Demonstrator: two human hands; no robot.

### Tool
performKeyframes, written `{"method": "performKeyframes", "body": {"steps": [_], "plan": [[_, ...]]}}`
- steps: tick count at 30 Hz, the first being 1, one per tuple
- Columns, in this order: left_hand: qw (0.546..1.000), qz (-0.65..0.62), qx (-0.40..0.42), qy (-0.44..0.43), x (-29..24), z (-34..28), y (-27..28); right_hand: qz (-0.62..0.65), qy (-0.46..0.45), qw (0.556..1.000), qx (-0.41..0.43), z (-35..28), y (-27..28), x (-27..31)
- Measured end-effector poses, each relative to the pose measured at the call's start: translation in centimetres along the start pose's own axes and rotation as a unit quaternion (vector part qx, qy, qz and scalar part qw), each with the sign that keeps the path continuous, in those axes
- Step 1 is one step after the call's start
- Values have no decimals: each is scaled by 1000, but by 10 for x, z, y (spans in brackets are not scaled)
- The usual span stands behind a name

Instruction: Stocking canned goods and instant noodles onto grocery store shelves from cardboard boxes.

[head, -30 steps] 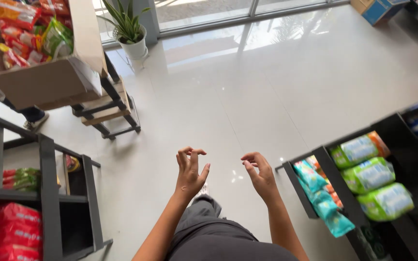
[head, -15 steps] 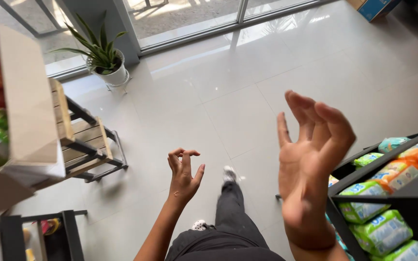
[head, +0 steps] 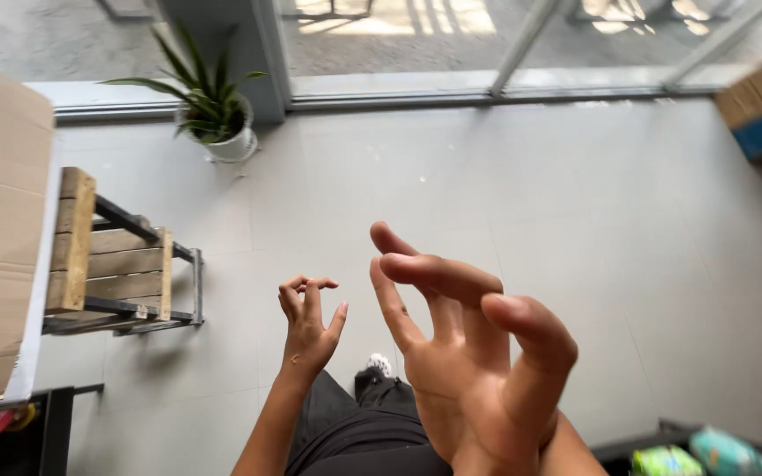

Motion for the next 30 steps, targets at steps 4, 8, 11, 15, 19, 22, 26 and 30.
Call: {"method": "performKeyframes", "body": {"steps": [4, 8, 11, 15, 19, 22, 26, 30], "plan": [[997, 48, -56, 24, 31, 44, -2, 40, -23, 994, 97, 79, -10, -16], [990, 56, -92, 95, 75, 106, 7, 134, -69, 986, 66, 150, -30, -54], [984, 79, -141, 75, 103, 162, 23, 130, -80, 985, 74, 206, -54, -114], [979, 109, -162, 61, 124, 243, 55, 76, 12, 975, 208, 293, -89, -234], [967, 144, -206, 30, 135, 313, 80, -104, -91, 966, 218, 346, -42, -387], [961, 147, -228, 54, 140, 350, 87, -202, -167, 948, 181, 377, -5, -457], [953, 153, -248, 85, 125, 372, 88, -245, -267, 913, 189, 420, 7, -503], [927, 153, -310, 147, 119, 372, 64, -238, -229, 885, 329, 467, -16, -525]]}}
Point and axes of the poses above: each hand's wrist, its own z-axis towards the middle knuckle, its own y-axis out of the back of the hand, x = y × z, the point moved 2 cm from there along z, towards the middle knuckle, and after that the axes turned 10 degrees about -x, right-handed, at the moved point
